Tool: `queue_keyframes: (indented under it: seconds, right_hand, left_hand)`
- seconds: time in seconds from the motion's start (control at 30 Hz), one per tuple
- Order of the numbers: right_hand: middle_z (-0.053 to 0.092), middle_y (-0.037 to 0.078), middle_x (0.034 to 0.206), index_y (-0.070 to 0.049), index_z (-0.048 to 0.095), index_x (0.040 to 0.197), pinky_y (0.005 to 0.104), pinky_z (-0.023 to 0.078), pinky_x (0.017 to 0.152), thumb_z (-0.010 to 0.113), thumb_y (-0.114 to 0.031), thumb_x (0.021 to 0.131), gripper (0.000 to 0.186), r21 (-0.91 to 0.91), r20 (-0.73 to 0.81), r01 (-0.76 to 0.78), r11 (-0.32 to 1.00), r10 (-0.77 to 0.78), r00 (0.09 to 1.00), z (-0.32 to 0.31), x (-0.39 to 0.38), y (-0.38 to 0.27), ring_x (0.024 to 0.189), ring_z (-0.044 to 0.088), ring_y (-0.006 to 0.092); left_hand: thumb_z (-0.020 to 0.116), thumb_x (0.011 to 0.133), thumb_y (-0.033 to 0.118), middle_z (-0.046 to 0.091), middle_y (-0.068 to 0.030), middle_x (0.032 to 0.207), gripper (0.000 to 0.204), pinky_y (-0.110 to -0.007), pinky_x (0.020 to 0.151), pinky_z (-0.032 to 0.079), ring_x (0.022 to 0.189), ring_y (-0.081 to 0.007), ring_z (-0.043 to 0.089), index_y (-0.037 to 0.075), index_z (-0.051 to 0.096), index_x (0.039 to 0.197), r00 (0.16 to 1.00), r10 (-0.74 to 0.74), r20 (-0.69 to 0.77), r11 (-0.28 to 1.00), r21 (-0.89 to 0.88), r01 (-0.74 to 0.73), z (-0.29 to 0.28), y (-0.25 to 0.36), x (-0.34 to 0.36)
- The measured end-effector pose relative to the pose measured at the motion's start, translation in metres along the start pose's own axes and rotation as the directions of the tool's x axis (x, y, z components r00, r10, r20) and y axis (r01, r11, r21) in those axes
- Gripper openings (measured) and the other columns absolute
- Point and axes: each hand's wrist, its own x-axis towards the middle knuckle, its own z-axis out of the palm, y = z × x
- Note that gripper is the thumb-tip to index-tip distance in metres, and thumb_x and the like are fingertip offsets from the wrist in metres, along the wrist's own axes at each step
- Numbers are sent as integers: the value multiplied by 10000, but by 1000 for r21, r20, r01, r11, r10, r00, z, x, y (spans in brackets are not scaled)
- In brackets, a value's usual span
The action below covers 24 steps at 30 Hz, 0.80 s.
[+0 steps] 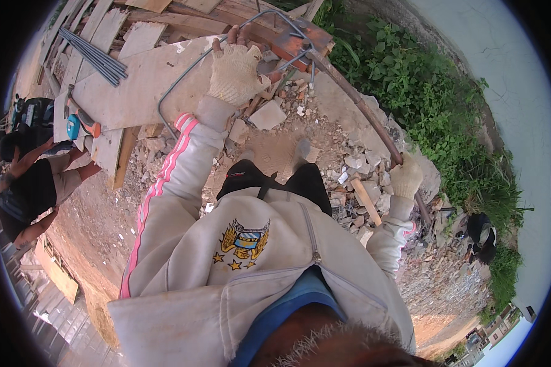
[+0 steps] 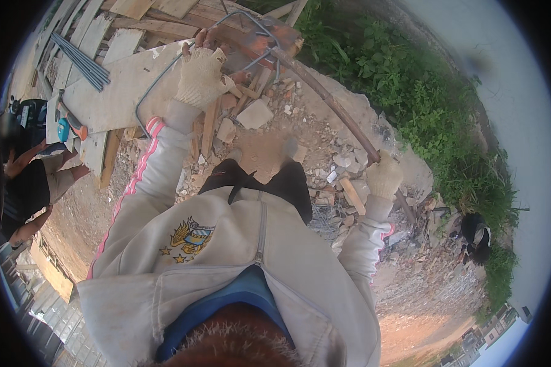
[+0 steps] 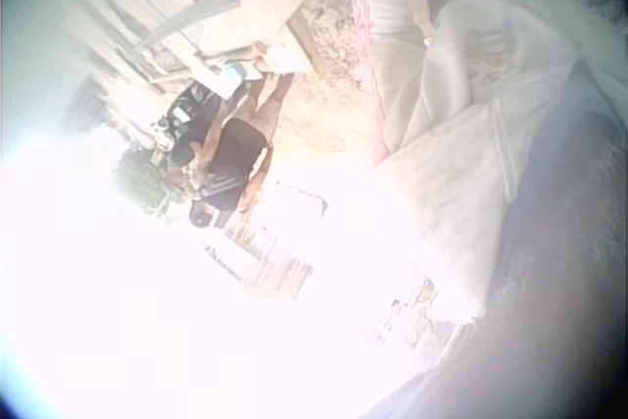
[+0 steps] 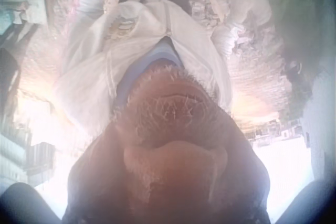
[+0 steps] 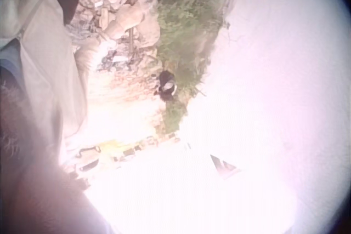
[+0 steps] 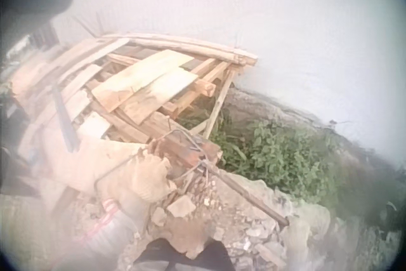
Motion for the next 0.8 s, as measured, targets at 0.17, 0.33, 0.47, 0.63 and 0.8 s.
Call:
queue_keyframes:
  seconds: [0.17, 0.33, 0.47, 0.63, 0.8]
  right_hand:
    - [716, 194, 825, -101, 750, 936, 514, 540, 712, 702, -201, 814, 166, 49, -154, -5, 999, 13, 988, 10, -19, -9, 816, 701, 408]
    - [729, 192, 871, -104, 765, 979, 512, 549, 731, 653, -139, 812, 204, 17, -53, -204, 979, 204, 977, 10, -70, -55, 830, 707, 401]
    - [732, 189, 865, -96, 761, 983, 510, 556, 739, 642, -128, 806, 216, 19, -44, -334, 942, 335, 941, 9, -126, -127, 835, 716, 396]
    - [720, 185, 809, -83, 696, 941, 534, 552, 716, 704, -330, 896, 251, 66, -212, -411, 909, 415, 885, -17, -197, -257, 818, 719, 398]
    - [699, 189, 746, -57, 635, 909, 533, 545, 621, 727, -448, 900, 402, 85, -317, -432, 898, 436, 842, -2, -206, -243, 721, 709, 408]
  left_hand:
    - [740, 834, 562, 554, -192, 1477, 475, -697, 1170, 238, 1464, -387, 410, 163, 755, 1091, 992, 127, 14, 989, -82, -126, 4, -1, -5]
    - [735, 863, 448, 694, -134, 980, 348, -596, 1082, 385, 1085, -331, 642, 134, 734, 1012, 978, 189, -88, 959, -198, -203, 7, -1, -7]
    - [748, 829, 477, 703, -114, 1035, 341, -625, 1065, 389, 1098, -329, 644, 160, 750, 954, 974, 116, -195, 953, -255, -164, 19, -7, -13]
    - [700, 844, 458, 718, -137, 1016, 369, -580, 971, 458, 1033, -357, 674, 137, 733, 1023, 977, 86, -196, 958, -254, -135, 14, -5, -16]
    - [659, 860, 419, 701, -163, 1102, 391, -556, 896, 510, 1092, -379, 661, 114, 700, 1102, 968, 251, -14, 935, -256, -246, 6, 5, -20]
